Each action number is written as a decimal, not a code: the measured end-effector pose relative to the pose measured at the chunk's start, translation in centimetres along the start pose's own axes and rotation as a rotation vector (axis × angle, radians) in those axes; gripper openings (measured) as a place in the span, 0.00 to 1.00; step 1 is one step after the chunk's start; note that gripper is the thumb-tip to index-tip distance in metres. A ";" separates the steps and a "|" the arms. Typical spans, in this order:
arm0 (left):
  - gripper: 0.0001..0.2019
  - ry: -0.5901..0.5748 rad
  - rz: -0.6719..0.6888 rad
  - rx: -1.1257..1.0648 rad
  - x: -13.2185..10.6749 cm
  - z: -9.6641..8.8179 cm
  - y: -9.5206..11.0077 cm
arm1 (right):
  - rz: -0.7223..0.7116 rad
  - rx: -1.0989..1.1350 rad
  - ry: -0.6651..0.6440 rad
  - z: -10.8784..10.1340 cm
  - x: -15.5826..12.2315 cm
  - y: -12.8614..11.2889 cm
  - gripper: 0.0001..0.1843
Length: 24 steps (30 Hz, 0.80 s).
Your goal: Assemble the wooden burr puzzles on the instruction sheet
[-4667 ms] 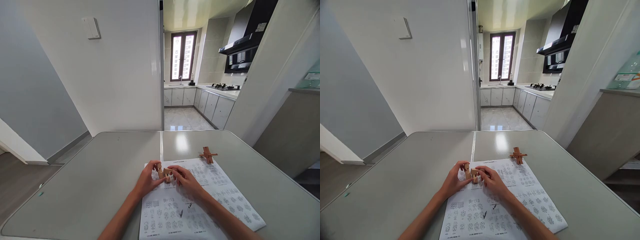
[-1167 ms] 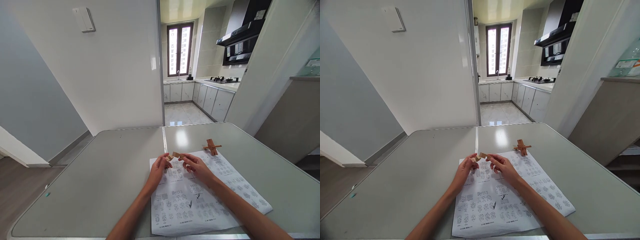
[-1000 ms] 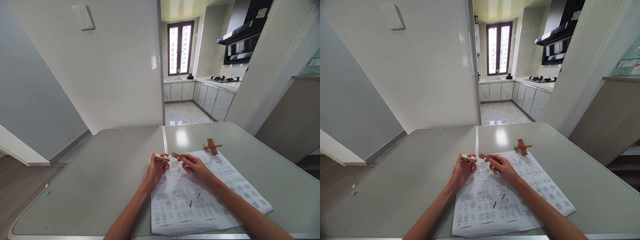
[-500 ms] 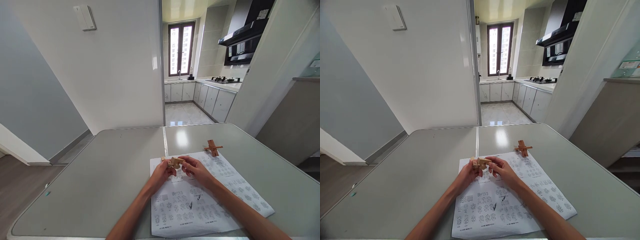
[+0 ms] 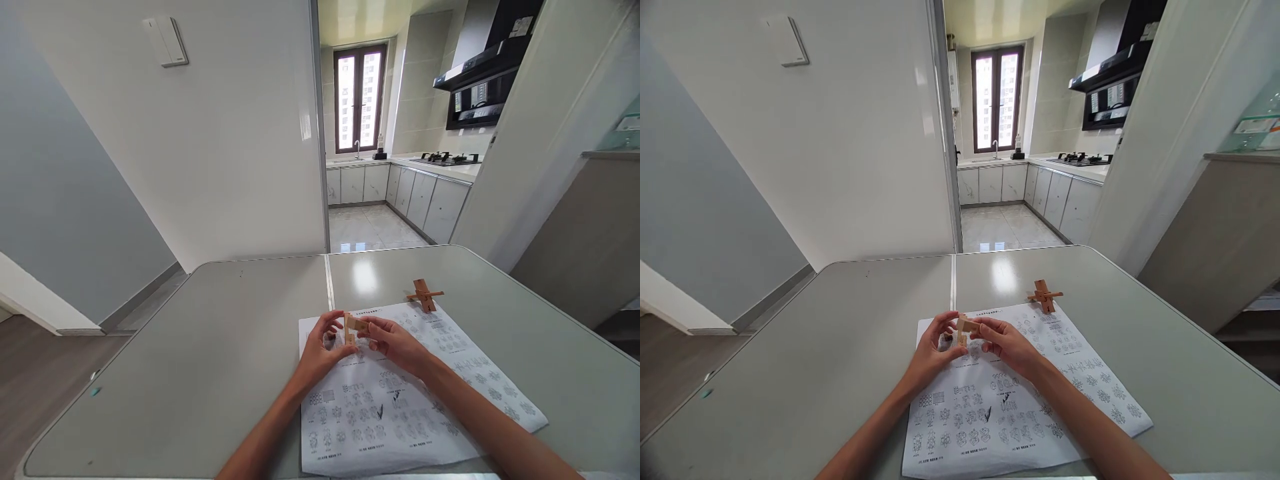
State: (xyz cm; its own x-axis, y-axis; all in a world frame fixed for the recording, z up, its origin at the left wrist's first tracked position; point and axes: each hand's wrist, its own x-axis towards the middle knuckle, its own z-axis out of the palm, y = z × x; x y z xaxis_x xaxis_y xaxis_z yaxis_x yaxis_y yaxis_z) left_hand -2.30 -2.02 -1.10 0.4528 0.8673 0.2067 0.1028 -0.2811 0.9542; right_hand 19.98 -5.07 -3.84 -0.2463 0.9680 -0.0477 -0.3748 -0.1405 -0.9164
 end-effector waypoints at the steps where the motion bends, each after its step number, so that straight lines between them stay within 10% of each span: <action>1: 0.32 -0.002 0.019 0.070 -0.1 0.1 0.1 | 0.017 -0.025 -0.048 0.1 -0.1 0.1 0.22; 15: 0.12 0.004 0.323 0.459 -0.3 -0.4 -0.5 | -0.056 -0.228 -0.005 1.6 -0.2 -1.0 0.22; 24: 0.26 0.068 -0.123 -0.091 0.6 -0.1 -0.3 | -0.145 -0.103 0.205 0.7 0.3 -0.7 0.24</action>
State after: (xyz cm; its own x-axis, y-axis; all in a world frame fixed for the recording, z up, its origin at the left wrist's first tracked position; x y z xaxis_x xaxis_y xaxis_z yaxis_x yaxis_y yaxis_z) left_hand -2.15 -1.35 -1.26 0.3805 0.9195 0.0985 0.0716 -0.1355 0.9882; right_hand 19.58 -4.80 -2.94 -0.0063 0.9998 0.0171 -0.2979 0.0145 -0.9545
